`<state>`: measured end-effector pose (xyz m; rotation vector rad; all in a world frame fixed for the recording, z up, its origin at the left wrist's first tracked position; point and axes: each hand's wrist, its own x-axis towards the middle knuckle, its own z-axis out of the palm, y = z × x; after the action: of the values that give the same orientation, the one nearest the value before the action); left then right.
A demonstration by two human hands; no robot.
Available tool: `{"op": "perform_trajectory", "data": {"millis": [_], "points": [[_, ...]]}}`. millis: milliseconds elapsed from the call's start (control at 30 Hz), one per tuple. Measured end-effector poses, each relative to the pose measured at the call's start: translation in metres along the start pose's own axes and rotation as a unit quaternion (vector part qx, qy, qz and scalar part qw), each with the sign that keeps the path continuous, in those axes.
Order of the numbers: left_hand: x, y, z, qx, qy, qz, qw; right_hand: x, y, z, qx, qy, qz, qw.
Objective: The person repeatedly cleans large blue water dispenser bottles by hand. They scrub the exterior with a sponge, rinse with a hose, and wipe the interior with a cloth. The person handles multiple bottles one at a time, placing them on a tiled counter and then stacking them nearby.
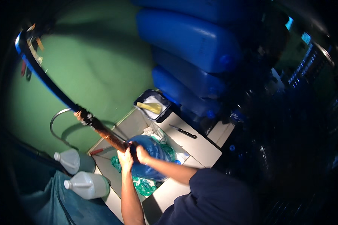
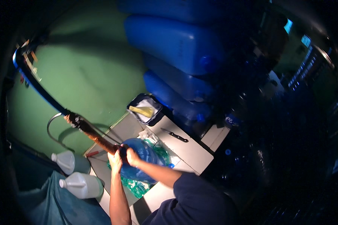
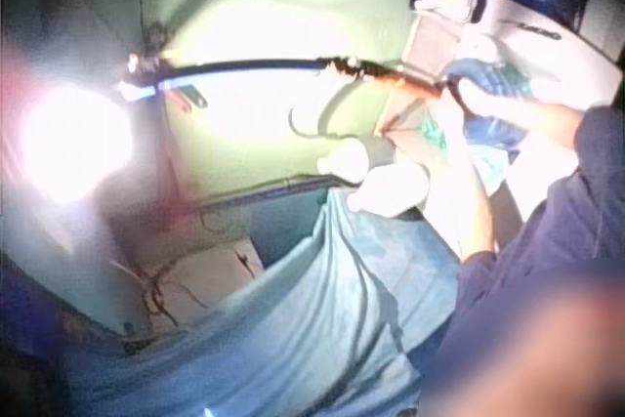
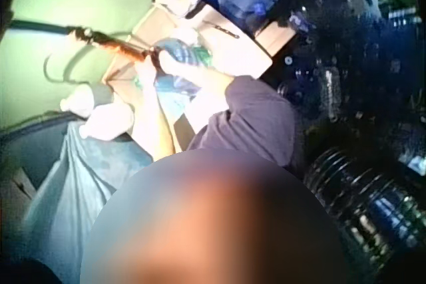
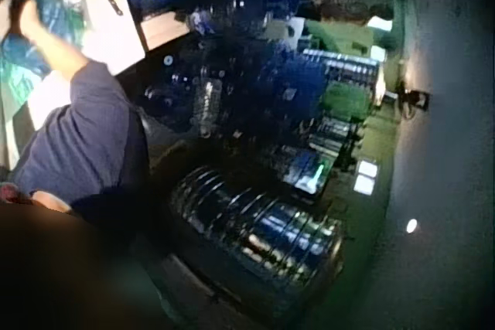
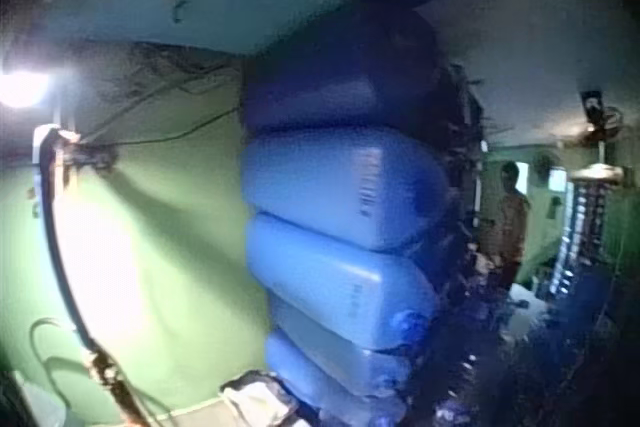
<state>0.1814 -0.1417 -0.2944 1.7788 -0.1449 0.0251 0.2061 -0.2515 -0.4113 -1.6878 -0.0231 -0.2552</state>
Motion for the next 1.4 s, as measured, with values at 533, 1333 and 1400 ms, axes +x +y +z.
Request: {"op": "perform_trajectory", "data": {"millis": [533, 1333, 1400], "points": [[-0.003, -0.014, -0.008, -0.093, -0.020, 0.008, 0.995, -0.010, -0.017, 0.019, -0.065, -0.182, -0.162, 0.968], [-0.007, 0.107, -0.078, 0.018, -0.031, 0.042, 0.998, 0.014, -0.180, -0.019, -0.042, -0.028, -0.068, 0.996], [-0.008, 0.106, -0.078, 0.063, -0.049, 0.048, 0.996, 0.009, -0.169, -0.020, 0.046, -0.114, -0.043, 0.992]]}}
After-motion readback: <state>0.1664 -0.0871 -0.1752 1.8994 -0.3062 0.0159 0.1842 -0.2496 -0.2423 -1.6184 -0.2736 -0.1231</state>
